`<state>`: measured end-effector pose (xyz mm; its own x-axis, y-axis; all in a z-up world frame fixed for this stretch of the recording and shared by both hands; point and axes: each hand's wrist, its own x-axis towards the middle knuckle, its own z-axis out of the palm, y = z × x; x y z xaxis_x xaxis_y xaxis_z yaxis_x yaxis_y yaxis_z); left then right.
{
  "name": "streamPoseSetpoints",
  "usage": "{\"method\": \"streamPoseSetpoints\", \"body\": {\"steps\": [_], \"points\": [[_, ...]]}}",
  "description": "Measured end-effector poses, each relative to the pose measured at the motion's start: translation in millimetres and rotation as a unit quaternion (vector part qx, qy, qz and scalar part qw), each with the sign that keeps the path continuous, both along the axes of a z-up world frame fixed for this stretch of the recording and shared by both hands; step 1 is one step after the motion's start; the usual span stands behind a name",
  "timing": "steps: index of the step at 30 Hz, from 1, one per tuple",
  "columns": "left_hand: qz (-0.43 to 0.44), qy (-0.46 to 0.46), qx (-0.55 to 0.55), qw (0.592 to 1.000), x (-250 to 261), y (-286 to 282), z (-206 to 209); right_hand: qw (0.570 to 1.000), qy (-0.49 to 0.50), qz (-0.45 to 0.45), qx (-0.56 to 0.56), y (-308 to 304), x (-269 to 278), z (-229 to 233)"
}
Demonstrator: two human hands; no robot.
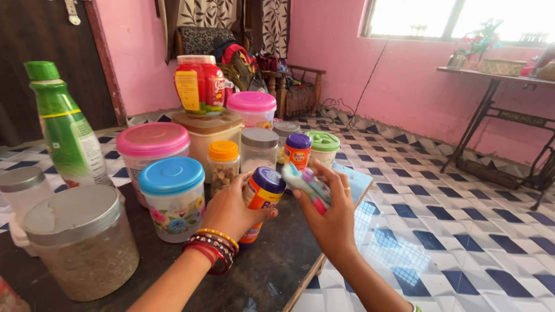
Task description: The person wipes the exterior of multiple plastic and metal containers with a cloth, handling them one at a time. They pick up each container from the floor or table, wipe it, and place it back on the table.
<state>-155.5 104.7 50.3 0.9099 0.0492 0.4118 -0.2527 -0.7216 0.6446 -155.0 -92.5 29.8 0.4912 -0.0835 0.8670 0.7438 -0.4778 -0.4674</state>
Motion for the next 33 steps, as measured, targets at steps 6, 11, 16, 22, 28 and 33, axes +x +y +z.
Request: {"method": "streamPoseSetpoints", "body": {"steps": [6,11,16,22,28,33], "points": [[-0.024,-0.035,0.034,0.998,5,-5,-8,0.957,-0.163,-0.045,-0.237,34,-15,23],[-0.038,-0.050,0.035,0.997,3,-5,-4,0.986,0.033,0.002,-0.161,53,10,35],[-0.046,-0.005,0.038,0.998,-10,-9,6,0.955,0.247,-0.043,-0.158,46,55,51],[-0.062,-0.055,0.075,0.994,-18,-12,3,0.861,0.471,0.141,0.132,20,76,29],[-0.071,-0.089,0.036,0.993,-3,-10,-17,0.776,0.520,0.178,0.309,-1,54,-15],[-0.110,-0.049,-0.283,0.951,25,-23,-38,0.895,0.291,0.080,0.330,7,34,-22]]}}
